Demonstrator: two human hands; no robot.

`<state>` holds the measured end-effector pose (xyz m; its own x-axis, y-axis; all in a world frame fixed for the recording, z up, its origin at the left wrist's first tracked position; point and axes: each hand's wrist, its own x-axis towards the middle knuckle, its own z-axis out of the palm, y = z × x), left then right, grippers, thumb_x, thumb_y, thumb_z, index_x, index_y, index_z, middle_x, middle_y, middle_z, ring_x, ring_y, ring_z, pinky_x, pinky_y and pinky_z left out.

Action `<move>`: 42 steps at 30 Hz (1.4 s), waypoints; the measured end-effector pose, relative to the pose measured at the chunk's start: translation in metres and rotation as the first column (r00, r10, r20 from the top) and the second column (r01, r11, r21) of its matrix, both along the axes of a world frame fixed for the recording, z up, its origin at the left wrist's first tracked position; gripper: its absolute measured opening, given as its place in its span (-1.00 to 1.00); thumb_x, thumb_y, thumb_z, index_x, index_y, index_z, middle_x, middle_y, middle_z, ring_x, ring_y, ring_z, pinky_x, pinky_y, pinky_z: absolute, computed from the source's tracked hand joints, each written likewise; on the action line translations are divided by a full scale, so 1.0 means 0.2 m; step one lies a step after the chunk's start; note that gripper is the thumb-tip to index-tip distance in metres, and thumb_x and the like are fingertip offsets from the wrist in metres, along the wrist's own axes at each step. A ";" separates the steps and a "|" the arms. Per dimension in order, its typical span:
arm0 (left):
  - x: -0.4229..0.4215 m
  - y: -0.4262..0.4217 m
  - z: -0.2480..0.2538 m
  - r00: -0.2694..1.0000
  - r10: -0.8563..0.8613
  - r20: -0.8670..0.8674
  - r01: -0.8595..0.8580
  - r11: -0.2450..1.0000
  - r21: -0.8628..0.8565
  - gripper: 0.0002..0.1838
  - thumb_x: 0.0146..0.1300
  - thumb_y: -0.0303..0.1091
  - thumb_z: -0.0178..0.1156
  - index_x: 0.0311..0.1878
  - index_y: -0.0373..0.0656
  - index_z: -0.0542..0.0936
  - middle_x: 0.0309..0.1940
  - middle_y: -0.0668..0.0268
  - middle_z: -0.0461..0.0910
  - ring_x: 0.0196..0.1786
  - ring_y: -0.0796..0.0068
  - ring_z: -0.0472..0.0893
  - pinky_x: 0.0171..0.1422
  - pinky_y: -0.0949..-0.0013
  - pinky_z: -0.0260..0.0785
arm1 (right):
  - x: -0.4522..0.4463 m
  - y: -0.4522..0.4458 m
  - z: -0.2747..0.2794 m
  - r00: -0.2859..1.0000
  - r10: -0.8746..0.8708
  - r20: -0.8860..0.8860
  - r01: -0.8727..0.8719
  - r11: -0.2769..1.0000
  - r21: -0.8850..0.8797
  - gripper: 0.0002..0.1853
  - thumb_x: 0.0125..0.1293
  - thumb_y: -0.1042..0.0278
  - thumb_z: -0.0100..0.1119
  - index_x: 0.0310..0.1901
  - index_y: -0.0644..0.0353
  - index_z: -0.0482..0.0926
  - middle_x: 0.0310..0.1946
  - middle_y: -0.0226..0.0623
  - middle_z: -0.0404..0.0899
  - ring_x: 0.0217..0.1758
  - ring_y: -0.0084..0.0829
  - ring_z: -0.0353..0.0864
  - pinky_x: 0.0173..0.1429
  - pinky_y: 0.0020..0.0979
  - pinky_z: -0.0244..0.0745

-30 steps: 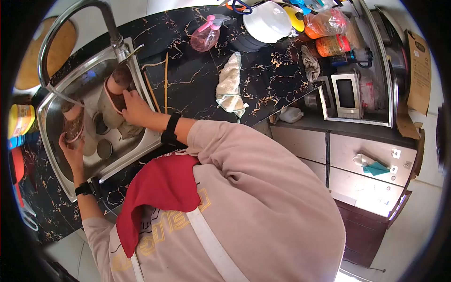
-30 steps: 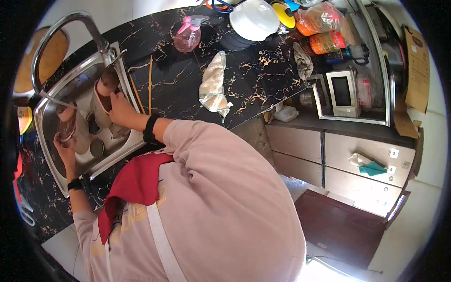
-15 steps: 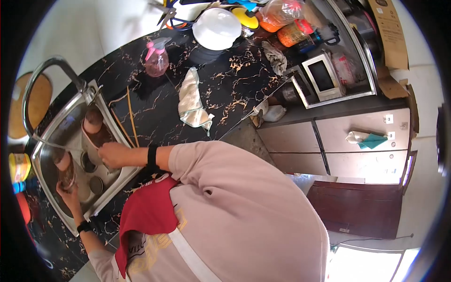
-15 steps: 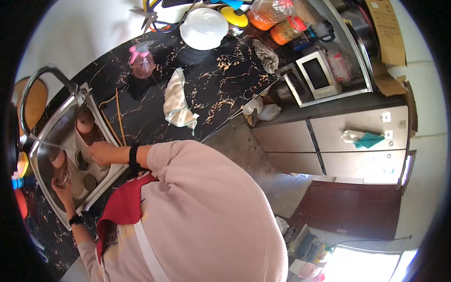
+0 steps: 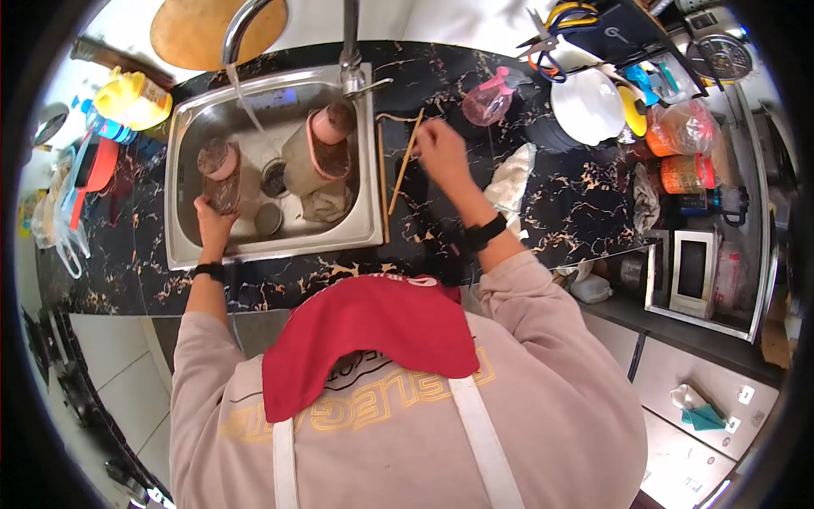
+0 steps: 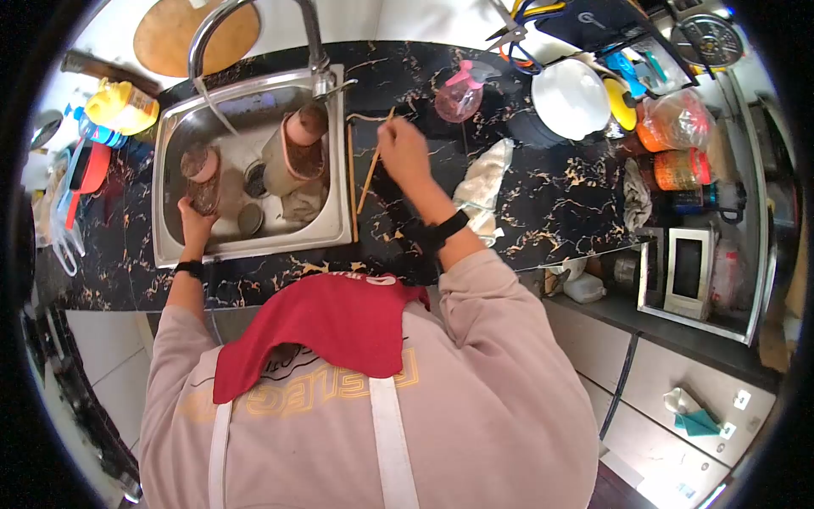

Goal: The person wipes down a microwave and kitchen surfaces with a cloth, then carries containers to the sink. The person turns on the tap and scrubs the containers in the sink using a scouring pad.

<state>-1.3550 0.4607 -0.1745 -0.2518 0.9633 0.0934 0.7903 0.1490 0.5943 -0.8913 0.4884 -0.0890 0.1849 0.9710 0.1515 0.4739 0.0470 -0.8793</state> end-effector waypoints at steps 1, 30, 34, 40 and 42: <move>0.00 0.02 -0.02 0.999 0.024 -0.036 -0.024 1.000 0.005 -0.14 -0.32 -0.33 0.57 0.05 -0.32 0.25 -0.02 -0.08 0.43 0.03 -0.04 0.48 0.11 0.14 0.35 | 0.01 0.05 0.02 0.998 0.017 0.059 -0.020 0.999 0.047 -0.77 0.21 0.26 0.16 -0.22 0.25 0.52 -0.43 -0.12 0.55 -0.35 -0.14 0.57 -0.18 -0.25 0.46; -0.03 0.03 0.04 0.994 0.050 0.097 -0.045 0.997 -0.061 0.02 -0.30 -0.25 0.50 0.29 -0.13 0.14 0.19 0.03 0.28 0.23 0.06 0.38 0.28 0.21 0.30 | -0.18 0.62 0.01 0.960 0.268 -0.080 -0.275 0.955 -0.107 -0.78 0.33 0.40 0.09 -0.15 0.42 0.55 -0.35 -0.18 0.63 -0.28 -0.43 0.69 -0.18 -0.50 0.60; -0.13 0.05 0.04 0.988 0.008 0.153 0.005 0.997 -0.083 0.02 -0.32 -0.27 0.51 0.26 -0.17 0.16 0.18 0.01 0.27 0.22 0.04 0.38 0.29 0.22 0.29 | -0.19 0.63 0.04 0.958 0.273 -0.088 -0.283 0.948 -0.147 -0.74 0.32 0.40 0.13 -0.07 0.43 0.52 -0.28 -0.20 0.59 -0.26 -0.47 0.66 -0.19 -0.51 0.60; -0.17 0.06 0.04 0.980 -0.081 0.180 0.084 0.996 -0.007 -0.01 -0.32 -0.34 0.53 0.24 -0.19 0.17 0.18 0.00 0.24 0.21 -0.02 0.36 0.27 0.16 0.31 | -0.47 0.40 0.16 0.633 -0.211 0.745 0.018 0.966 0.259 -0.66 0.22 0.28 0.20 -0.06 0.34 0.51 -0.28 -0.10 0.56 -0.28 -0.20 0.59 -0.17 -0.28 0.52; -0.16 0.05 0.06 0.976 -0.061 0.207 0.070 0.997 -0.034 -0.01 -0.31 -0.36 0.52 0.24 -0.19 0.17 0.18 0.01 0.25 0.23 -0.02 0.34 0.30 0.17 0.28 | -0.75 0.32 0.08 0.775 0.099 0.624 -0.200 0.975 0.094 -0.73 0.21 0.26 0.14 -0.14 0.25 0.54 -0.29 -0.08 0.57 -0.23 -0.10 0.58 -0.10 -0.16 0.47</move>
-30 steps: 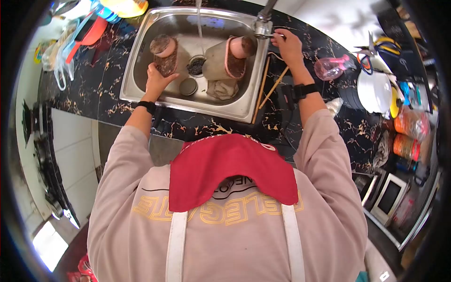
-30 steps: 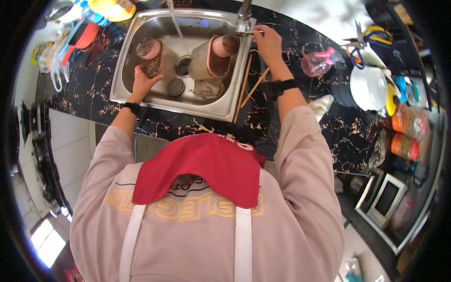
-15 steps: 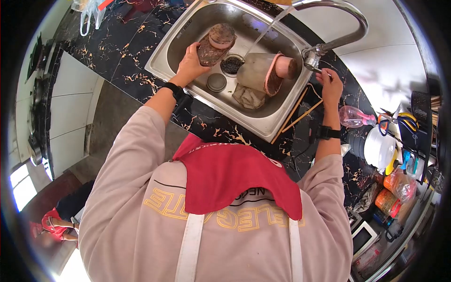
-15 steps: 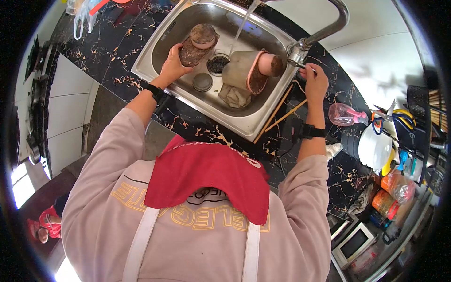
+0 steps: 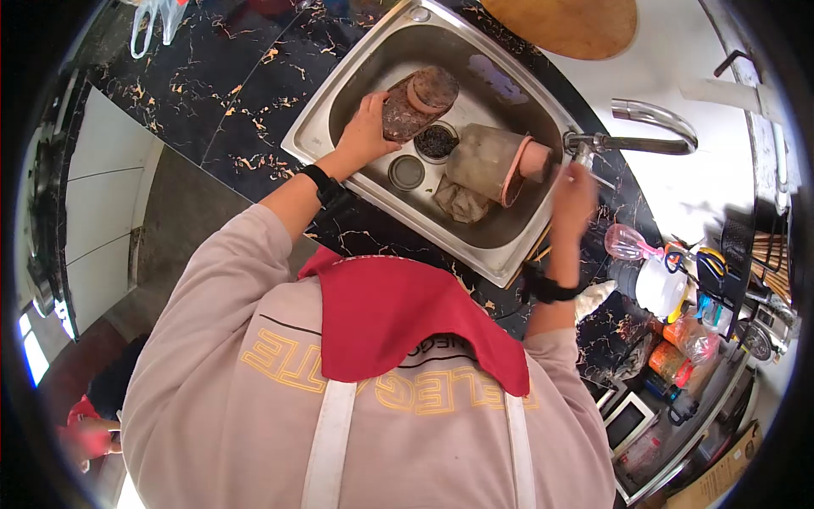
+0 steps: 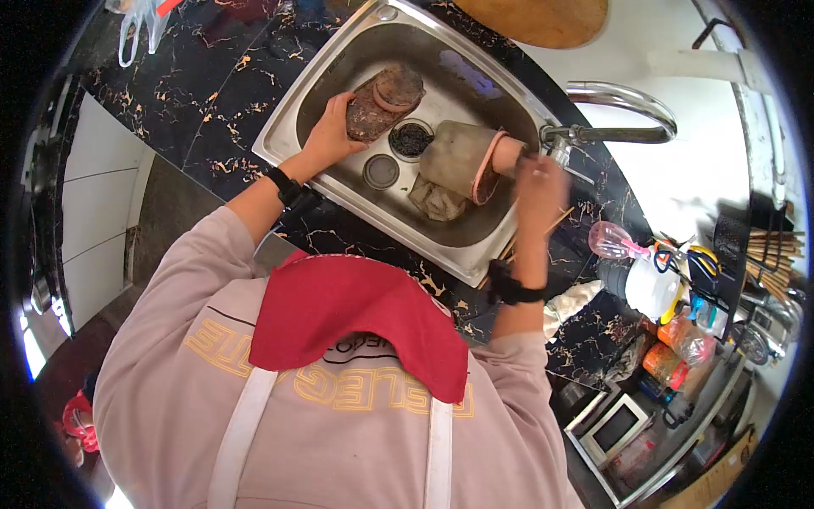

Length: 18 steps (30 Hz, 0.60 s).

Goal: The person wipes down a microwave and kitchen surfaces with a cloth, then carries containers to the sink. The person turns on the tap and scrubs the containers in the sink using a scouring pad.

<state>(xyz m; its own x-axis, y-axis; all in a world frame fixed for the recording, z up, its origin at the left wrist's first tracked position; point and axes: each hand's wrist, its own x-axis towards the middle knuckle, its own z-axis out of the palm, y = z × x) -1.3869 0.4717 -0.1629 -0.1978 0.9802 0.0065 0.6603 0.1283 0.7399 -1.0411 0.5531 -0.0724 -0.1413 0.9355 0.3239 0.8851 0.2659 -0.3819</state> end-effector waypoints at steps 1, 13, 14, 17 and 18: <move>0.00 0.00 0.01 1.000 0.007 0.014 -0.007 1.000 -0.024 -0.02 -0.30 -0.37 0.51 0.24 -0.20 0.17 0.17 0.01 0.25 0.24 -0.02 0.32 0.33 0.18 0.25 | -0.21 -0.03 -0.05 0.998 0.039 0.041 -0.027 0.964 -0.264 -0.74 0.19 0.25 0.13 -0.16 0.24 0.56 -0.26 -0.01 0.58 -0.16 -0.04 0.58 -0.07 -0.17 0.46; -0.01 -0.01 0.03 0.997 0.015 0.079 -0.012 0.999 -0.042 -0.04 -0.26 -0.41 0.49 0.26 -0.16 0.15 0.22 0.02 0.20 0.27 -0.07 0.30 0.31 0.15 0.26 | -0.87 0.01 -1.11 0.791 0.544 0.281 -0.234 0.693 -0.682 -0.68 0.26 0.39 -0.04 0.03 0.32 0.41 -0.05 0.11 0.50 -0.02 0.06 0.53 0.02 -0.09 0.49; -0.01 0.00 0.02 0.996 0.020 0.089 -0.017 0.999 -0.027 -0.04 -0.24 -0.40 0.48 0.27 -0.14 0.15 0.23 0.04 0.20 0.27 -0.07 0.29 0.31 0.14 0.26 | -0.85 0.04 -1.18 0.782 0.574 0.243 -0.301 0.690 -0.659 -0.68 0.23 0.37 0.02 0.00 0.33 0.42 -0.13 0.16 0.52 -0.09 0.06 0.55 -0.02 -0.12 0.49; -0.01 0.00 0.02 0.994 0.030 0.103 -0.029 1.000 -0.012 -0.03 -0.24 -0.39 0.48 0.28 -0.13 0.14 0.24 0.05 0.19 0.27 -0.07 0.29 0.31 0.14 0.26 | -0.88 0.09 -0.98 0.861 0.506 0.049 -0.326 0.622 -0.712 -0.69 0.21 0.34 0.04 -0.06 0.35 0.44 -0.25 0.22 0.53 -0.16 0.08 0.55 -0.08 -0.13 0.49; -0.01 0.00 0.02 0.995 0.026 0.101 -0.024 1.000 -0.016 -0.03 -0.24 -0.39 0.48 0.28 -0.13 0.14 0.24 0.05 0.19 0.27 -0.07 0.29 0.31 0.14 0.26 | -0.87 0.10 -0.94 0.863 0.503 0.045 -0.324 0.621 -0.714 -0.69 0.21 0.34 0.04 -0.06 0.35 0.44 -0.25 0.22 0.53 -0.16 0.08 0.55 -0.08 -0.13 0.49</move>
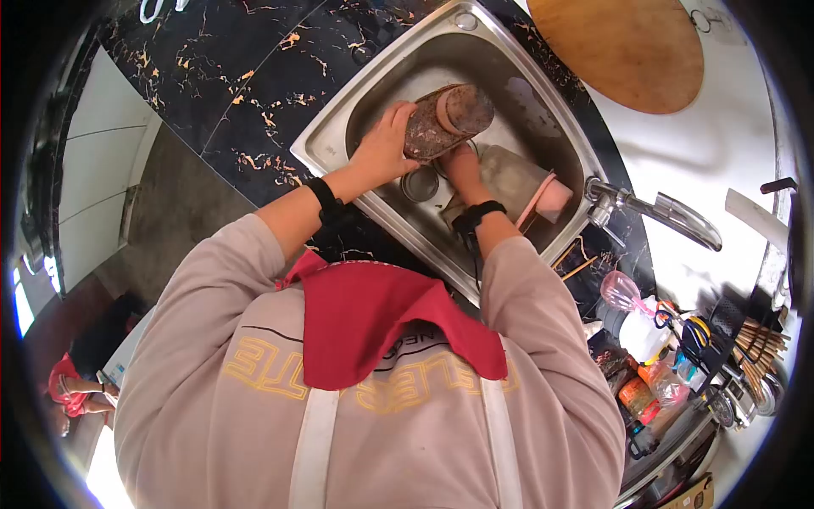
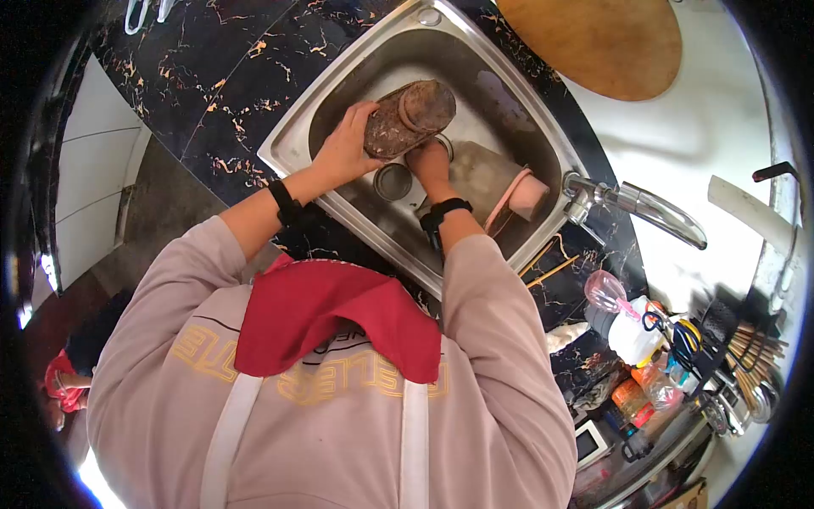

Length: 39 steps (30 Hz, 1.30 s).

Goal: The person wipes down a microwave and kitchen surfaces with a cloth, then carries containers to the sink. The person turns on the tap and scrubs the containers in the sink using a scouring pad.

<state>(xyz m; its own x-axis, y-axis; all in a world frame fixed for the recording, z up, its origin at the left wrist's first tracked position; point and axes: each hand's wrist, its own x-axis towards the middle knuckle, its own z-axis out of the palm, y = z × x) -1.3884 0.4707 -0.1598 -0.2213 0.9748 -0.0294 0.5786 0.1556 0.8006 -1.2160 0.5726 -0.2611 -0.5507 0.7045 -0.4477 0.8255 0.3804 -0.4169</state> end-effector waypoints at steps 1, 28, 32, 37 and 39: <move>0.00 0.00 0.00 1.000 -0.005 -0.002 0.005 1.000 -0.008 -0.04 -0.22 -0.39 0.47 0.28 -0.13 0.13 0.24 0.04 0.18 0.28 -0.07 0.28 0.31 0.14 0.26 | 0.02 0.02 0.02 0.973 -0.209 -0.094 0.216 0.974 0.065 -0.69 0.22 0.33 0.03 -0.08 0.36 0.44 -0.28 0.24 0.53 -0.17 0.11 0.54 -0.10 -0.12 0.47; 0.07 0.07 0.03 0.965 -0.043 -0.259 0.004 0.989 -0.150 0.18 -0.33 -0.14 0.49 0.37 -0.23 0.01 0.06 -0.04 0.31 0.10 -0.12 0.41 0.15 0.07 0.38 | -0.14 0.09 0.59 0.767 0.229 -0.600 0.119 0.867 0.484 -0.66 0.07 0.31 0.31 -0.06 0.04 0.60 0.17 -0.05 0.38 0.24 0.00 0.36 0.26 -0.15 0.29; 0.08 0.05 0.04 0.971 -0.030 -0.238 -0.008 0.988 -0.157 0.18 -0.34 -0.15 0.49 0.37 -0.22 0.01 0.09 -0.04 0.29 0.14 -0.13 0.38 0.16 0.07 0.38 | -0.15 0.09 0.61 0.799 -0.135 -0.587 0.386 0.862 0.328 -0.68 0.18 0.29 0.23 -0.02 0.13 0.55 0.08 -0.08 0.46 0.12 -0.06 0.46 0.19 -0.22 0.35; 0.08 0.03 0.07 0.967 -0.080 -0.244 0.026 0.976 -0.215 0.17 -0.30 -0.12 0.49 0.37 -0.20 0.01 0.12 0.00 0.26 0.15 -0.12 0.36 0.17 0.07 0.39 | -0.12 -0.02 0.71 0.816 -0.299 -0.494 0.446 0.870 0.211 -0.65 0.19 0.30 0.23 -0.01 0.19 0.49 0.07 -0.08 0.47 0.13 -0.04 0.44 0.17 -0.21 0.35; 0.08 0.01 0.05 0.964 -0.094 -0.250 0.035 0.972 -0.231 0.16 -0.30 -0.11 0.49 0.36 -0.21 0.01 0.12 0.00 0.26 0.16 -0.12 0.35 0.18 0.06 0.39 | -0.10 -0.07 0.66 0.808 0.305 -0.505 0.119 0.754 0.646 -0.67 0.17 0.34 0.24 -0.04 0.24 0.49 0.07 -0.06 0.46 0.17 -0.03 0.39 0.14 -0.19 0.35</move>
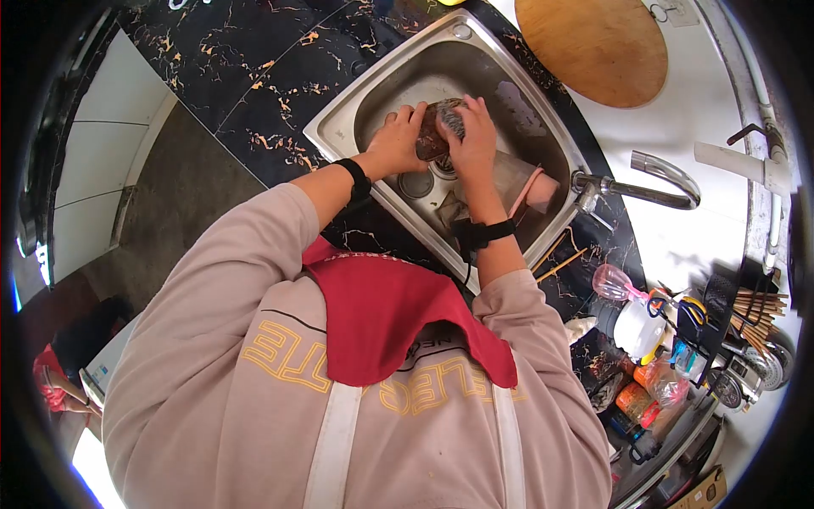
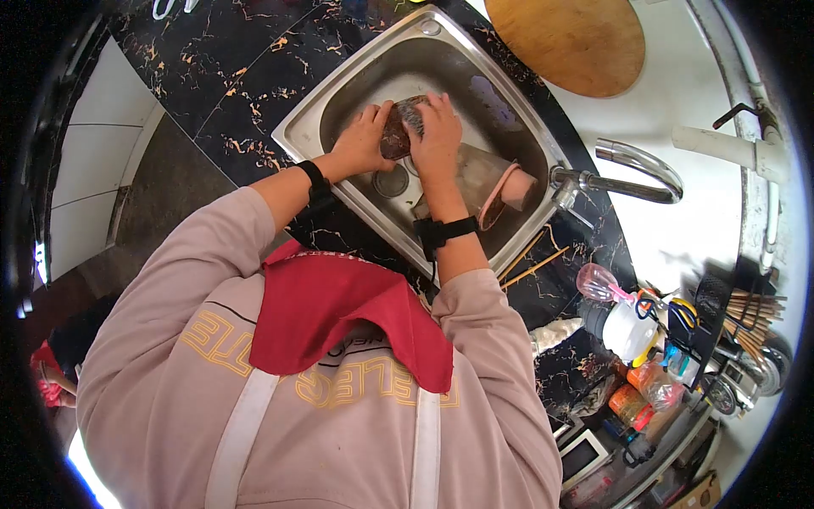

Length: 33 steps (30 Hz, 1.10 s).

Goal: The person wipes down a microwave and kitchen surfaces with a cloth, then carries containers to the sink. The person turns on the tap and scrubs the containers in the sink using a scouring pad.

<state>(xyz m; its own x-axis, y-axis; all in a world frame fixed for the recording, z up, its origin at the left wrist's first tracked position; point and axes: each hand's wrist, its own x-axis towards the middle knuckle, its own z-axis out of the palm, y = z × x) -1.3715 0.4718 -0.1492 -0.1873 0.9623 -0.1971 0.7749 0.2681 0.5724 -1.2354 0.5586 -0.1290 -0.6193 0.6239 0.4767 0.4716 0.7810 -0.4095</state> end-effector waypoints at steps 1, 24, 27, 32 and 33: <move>0.00 -0.01 -0.01 1.000 -0.012 -0.001 0.012 1.000 0.017 0.16 -0.30 -0.11 0.48 0.36 -0.21 0.00 0.11 0.00 0.26 0.16 -0.13 0.35 0.19 0.06 0.38 | 0.01 0.02 -0.02 1.000 -0.001 0.001 0.001 1.000 -0.005 -0.67 0.17 0.34 0.24 -0.04 0.24 0.49 0.07 -0.06 0.46 0.17 -0.03 0.39 0.14 -0.19 0.35; 0.02 0.00 -0.02 1.000 -0.022 -0.016 0.022 0.999 0.048 0.19 -0.29 -0.09 0.47 0.40 -0.20 -0.02 0.10 -0.02 0.29 0.13 -0.13 0.38 0.16 0.06 0.39 | -0.02 0.11 0.00 0.888 -0.414 0.200 0.459 0.786 -0.413 -0.62 0.13 0.34 0.27 0.03 0.04 0.50 0.03 0.03 0.45 0.09 0.02 0.44 0.14 -0.17 0.36; 0.02 0.00 -0.05 1.000 -0.015 -0.010 0.016 0.998 0.068 0.19 -0.29 -0.07 0.46 0.40 -0.21 -0.02 0.09 -0.03 0.30 0.11 -0.13 0.38 0.16 0.06 0.39 | 0.00 0.10 -0.03 0.948 -0.301 0.100 0.316 0.873 -0.372 -0.63 0.15 0.30 0.26 0.02 0.07 0.51 -0.04 0.03 0.50 0.03 0.03 0.48 0.09 -0.15 0.39; 0.02 0.00 -0.05 1.000 -0.027 -0.011 0.028 0.996 0.087 0.19 -0.28 -0.07 0.46 0.40 -0.23 -0.02 0.08 -0.03 0.30 0.11 -0.15 0.38 0.15 0.06 0.39 | 0.02 0.32 -0.08 0.985 0.072 0.156 0.017 0.864 -0.503 -0.52 0.14 0.14 0.29 0.09 0.08 0.50 -0.09 0.06 0.55 0.01 0.03 0.51 0.06 -0.14 0.41; 0.02 0.00 -0.05 1.000 -0.023 -0.005 0.024 0.995 0.094 0.19 -0.28 -0.07 0.46 0.40 -0.23 -0.02 0.08 -0.04 0.30 0.11 -0.16 0.38 0.14 0.06 0.39 | 0.00 0.35 -0.09 0.976 -0.035 0.217 0.139 0.863 -0.486 -0.49 0.16 0.11 0.28 0.13 0.09 0.48 -0.06 0.09 0.55 0.01 0.04 0.53 0.08 -0.15 0.41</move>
